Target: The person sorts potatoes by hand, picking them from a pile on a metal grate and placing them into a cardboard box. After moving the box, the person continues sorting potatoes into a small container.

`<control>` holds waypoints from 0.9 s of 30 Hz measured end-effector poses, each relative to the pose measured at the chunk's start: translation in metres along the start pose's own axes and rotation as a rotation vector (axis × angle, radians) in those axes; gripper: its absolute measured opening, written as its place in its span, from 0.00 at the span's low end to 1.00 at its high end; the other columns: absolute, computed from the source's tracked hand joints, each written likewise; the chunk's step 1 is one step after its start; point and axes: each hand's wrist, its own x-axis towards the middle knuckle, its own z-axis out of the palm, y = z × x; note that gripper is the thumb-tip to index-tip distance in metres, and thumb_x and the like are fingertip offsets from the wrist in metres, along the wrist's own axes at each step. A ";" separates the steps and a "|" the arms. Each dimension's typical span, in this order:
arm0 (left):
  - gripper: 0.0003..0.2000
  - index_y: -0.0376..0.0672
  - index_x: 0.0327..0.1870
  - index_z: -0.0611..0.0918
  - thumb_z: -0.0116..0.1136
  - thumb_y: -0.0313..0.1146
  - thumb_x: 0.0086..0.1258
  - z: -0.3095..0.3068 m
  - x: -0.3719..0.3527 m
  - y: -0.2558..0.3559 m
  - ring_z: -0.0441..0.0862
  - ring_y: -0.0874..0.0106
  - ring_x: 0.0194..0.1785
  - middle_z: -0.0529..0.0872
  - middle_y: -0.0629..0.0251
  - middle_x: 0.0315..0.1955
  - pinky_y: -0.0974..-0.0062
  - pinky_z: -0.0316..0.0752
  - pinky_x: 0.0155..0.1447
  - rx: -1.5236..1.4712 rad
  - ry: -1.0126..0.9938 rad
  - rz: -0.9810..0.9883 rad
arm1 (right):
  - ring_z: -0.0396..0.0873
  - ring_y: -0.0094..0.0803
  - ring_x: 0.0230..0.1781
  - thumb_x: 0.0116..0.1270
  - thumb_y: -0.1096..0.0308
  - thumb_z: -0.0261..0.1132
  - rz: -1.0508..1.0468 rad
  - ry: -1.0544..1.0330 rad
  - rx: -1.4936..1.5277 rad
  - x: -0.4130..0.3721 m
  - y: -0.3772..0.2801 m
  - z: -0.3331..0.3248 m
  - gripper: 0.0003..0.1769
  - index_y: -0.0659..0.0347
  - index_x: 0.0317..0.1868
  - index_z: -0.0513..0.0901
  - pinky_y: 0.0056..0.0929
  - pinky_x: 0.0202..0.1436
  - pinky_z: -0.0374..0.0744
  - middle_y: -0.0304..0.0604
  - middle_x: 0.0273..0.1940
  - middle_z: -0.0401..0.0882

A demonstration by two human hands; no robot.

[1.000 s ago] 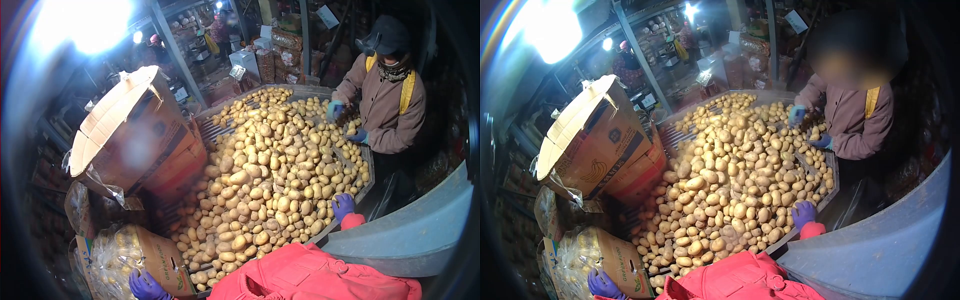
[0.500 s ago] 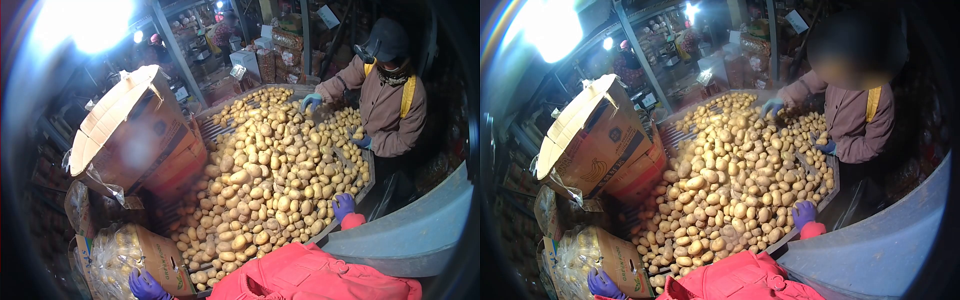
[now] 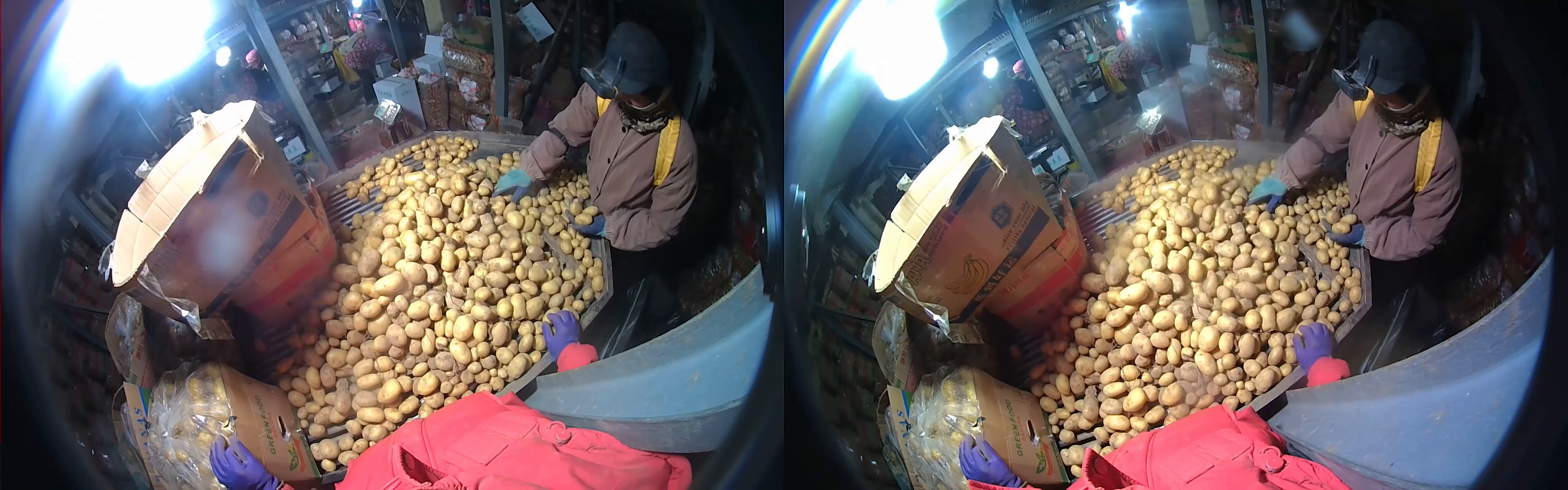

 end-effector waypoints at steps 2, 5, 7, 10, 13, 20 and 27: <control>0.11 0.49 0.34 0.87 0.69 0.44 0.74 -0.002 0.010 0.004 0.89 0.64 0.37 0.91 0.68 0.35 0.65 0.85 0.41 0.026 0.054 0.033 | 0.77 0.51 0.48 0.59 0.64 0.75 0.004 -0.005 0.003 -0.001 0.001 0.000 0.14 0.56 0.45 0.85 0.50 0.55 0.76 0.46 0.42 0.81; 0.08 0.33 0.38 0.84 0.65 0.29 0.73 0.011 -0.015 -0.012 0.87 0.48 0.52 0.90 0.49 0.47 0.50 0.81 0.60 -0.155 -0.191 -0.069 | 0.77 0.50 0.48 0.59 0.64 0.75 -0.015 -0.019 -0.015 0.000 0.005 0.002 0.14 0.56 0.44 0.85 0.50 0.55 0.76 0.46 0.42 0.81; 0.08 0.32 0.38 0.84 0.64 0.29 0.74 0.013 -0.018 -0.013 0.86 0.48 0.51 0.90 0.48 0.47 0.50 0.81 0.60 -0.147 -0.203 -0.087 | 0.77 0.50 0.47 0.59 0.64 0.75 -0.024 -0.011 -0.019 0.000 0.006 0.002 0.14 0.56 0.44 0.85 0.49 0.55 0.76 0.46 0.42 0.81; 0.08 0.32 0.38 0.83 0.64 0.29 0.74 0.013 -0.016 -0.012 0.86 0.49 0.51 0.90 0.49 0.46 0.50 0.80 0.60 -0.138 -0.204 -0.097 | 0.77 0.51 0.47 0.59 0.64 0.75 -0.019 -0.008 -0.013 0.000 0.004 0.001 0.14 0.56 0.44 0.85 0.50 0.55 0.76 0.47 0.42 0.81; 0.08 0.32 0.39 0.84 0.64 0.30 0.74 0.014 -0.017 -0.012 0.86 0.49 0.52 0.90 0.49 0.47 0.50 0.80 0.61 -0.141 -0.192 -0.091 | 0.77 0.52 0.48 0.60 0.64 0.75 0.061 -0.002 0.007 -0.002 -0.001 0.002 0.13 0.56 0.44 0.85 0.50 0.55 0.76 0.48 0.42 0.80; 0.08 0.35 0.44 0.84 0.63 0.31 0.74 -0.007 0.025 0.028 0.84 0.46 0.57 0.89 0.51 0.51 0.46 0.74 0.68 -0.224 -0.085 -0.114 | 0.77 0.53 0.48 0.60 0.64 0.74 0.017 -0.037 -0.041 -0.001 0.004 0.001 0.12 0.56 0.43 0.85 0.51 0.56 0.75 0.50 0.42 0.79; 0.20 0.37 0.50 0.81 0.73 0.34 0.59 0.037 0.084 0.155 0.82 0.49 0.53 0.85 0.51 0.52 0.49 0.74 0.60 -0.980 -0.244 0.021 | 0.76 0.50 0.45 0.57 0.62 0.78 -0.024 -0.034 0.010 0.001 0.005 -0.001 0.15 0.55 0.42 0.84 0.49 0.52 0.75 0.46 0.39 0.78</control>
